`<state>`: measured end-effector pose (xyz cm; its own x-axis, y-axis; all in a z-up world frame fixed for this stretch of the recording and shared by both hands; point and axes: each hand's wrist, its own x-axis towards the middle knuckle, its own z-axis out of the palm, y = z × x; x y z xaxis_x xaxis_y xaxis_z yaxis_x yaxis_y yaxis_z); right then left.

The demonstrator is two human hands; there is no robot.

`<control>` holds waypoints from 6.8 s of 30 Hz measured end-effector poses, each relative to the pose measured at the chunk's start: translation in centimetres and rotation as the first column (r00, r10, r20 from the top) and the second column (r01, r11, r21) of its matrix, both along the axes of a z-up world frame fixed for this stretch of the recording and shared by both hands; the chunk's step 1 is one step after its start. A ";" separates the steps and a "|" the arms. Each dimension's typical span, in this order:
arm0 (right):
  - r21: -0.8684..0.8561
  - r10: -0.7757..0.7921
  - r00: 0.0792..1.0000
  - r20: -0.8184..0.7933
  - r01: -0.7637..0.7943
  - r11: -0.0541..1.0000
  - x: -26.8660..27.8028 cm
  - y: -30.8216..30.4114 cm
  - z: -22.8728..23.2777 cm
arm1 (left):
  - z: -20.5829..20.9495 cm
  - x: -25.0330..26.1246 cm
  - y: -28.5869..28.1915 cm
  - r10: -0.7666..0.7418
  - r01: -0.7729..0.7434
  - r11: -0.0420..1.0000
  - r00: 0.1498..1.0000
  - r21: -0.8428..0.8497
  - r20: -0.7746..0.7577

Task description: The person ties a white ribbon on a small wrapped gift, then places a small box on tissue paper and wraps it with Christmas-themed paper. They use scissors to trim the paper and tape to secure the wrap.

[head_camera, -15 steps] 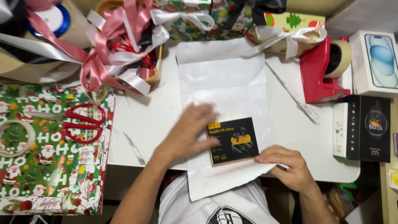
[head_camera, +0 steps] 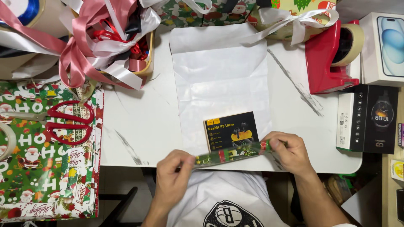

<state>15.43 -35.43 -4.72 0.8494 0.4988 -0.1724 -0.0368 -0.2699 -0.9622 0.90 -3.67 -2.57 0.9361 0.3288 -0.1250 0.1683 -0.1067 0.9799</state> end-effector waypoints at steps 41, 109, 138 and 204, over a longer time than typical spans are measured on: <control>-0.201 -0.271 0.889 0.369 0.361 0.911 -4.5 3.0 0.8 | 2.5 14.6 0.8 -0.789 0.747 0.497 0.601 0.441 -0.130; -0.680 0.579 0.599 0.552 -0.077 0.729 0.5 7.9 6.9 | -0.4 29.9 1.9 -0.421 0.101 0.426 0.902 0.899 0.098; -0.592 0.364 0.929 0.066 -0.258 0.764 0.8 9.3 5.4 | 15.3 15.1 -0.1 -0.822 0.322 0.310 0.563 0.894 0.082; -0.149 0.056 0.969 0.242 -0.020 0.989 -1.7 5.6 0.4 | 7.7 9.7 -2.6 -0.726 0.651 0.043 0.542 0.758 -0.423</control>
<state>13.76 -29.79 -4.27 0.8556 0.5165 -0.0341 0.2079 -0.4032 -0.8912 10.63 -6.22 5.11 0.7877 -0.5796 -0.2089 -0.4997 -0.7993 0.3338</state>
